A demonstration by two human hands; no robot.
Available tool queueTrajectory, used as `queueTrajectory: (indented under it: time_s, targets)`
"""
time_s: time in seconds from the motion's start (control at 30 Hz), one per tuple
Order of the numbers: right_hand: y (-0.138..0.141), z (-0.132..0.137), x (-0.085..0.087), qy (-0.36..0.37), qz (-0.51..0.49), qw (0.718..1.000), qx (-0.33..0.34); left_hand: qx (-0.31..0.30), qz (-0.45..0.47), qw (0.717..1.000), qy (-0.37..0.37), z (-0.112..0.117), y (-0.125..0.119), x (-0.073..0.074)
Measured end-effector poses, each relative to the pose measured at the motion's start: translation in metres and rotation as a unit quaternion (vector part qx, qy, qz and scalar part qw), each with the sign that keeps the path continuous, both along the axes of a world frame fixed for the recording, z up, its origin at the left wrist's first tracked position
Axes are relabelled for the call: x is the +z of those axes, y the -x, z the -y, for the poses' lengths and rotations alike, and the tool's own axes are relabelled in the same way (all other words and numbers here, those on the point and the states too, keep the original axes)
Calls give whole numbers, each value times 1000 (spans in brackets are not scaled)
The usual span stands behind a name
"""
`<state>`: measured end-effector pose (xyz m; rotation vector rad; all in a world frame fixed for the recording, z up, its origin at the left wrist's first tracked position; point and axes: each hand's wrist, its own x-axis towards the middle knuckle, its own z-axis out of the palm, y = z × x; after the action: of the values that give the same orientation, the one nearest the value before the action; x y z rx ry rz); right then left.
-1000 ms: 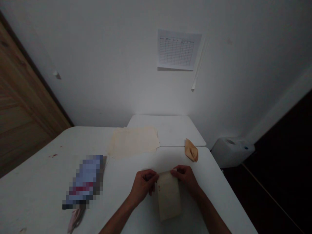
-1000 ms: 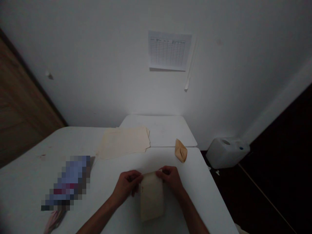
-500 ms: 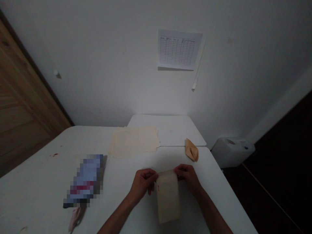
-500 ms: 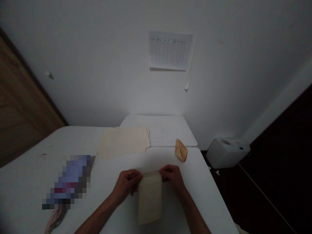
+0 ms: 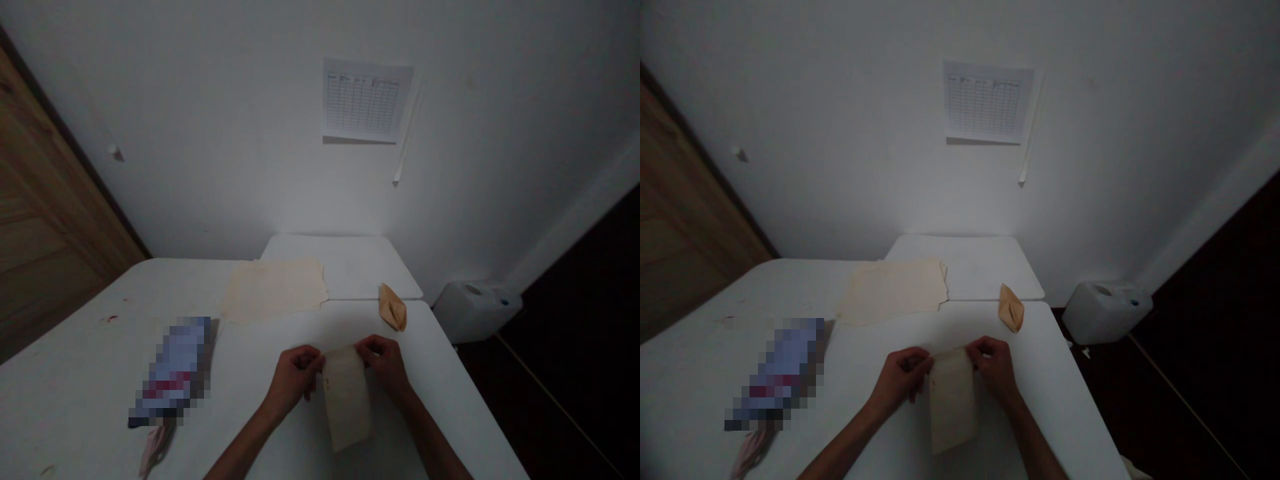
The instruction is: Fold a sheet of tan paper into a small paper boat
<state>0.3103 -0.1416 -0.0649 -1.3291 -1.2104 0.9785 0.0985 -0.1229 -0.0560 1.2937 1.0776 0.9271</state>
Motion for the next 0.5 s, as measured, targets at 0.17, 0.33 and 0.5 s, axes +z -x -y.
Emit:
queueTrajectory:
  time_s: [0.17,0.33,0.5]
  targets:
    - [-1,-1,-4,-4,18,1000,-3,12,5,1000,-9,0,-1,3]
    - [0,-1,-5,-6,16,1000,-4,19,19,1000,-6,-1,-1,2]
    - [4,0,-1,8,-41,999,8,17,39,999,-3,-2,1,-1]
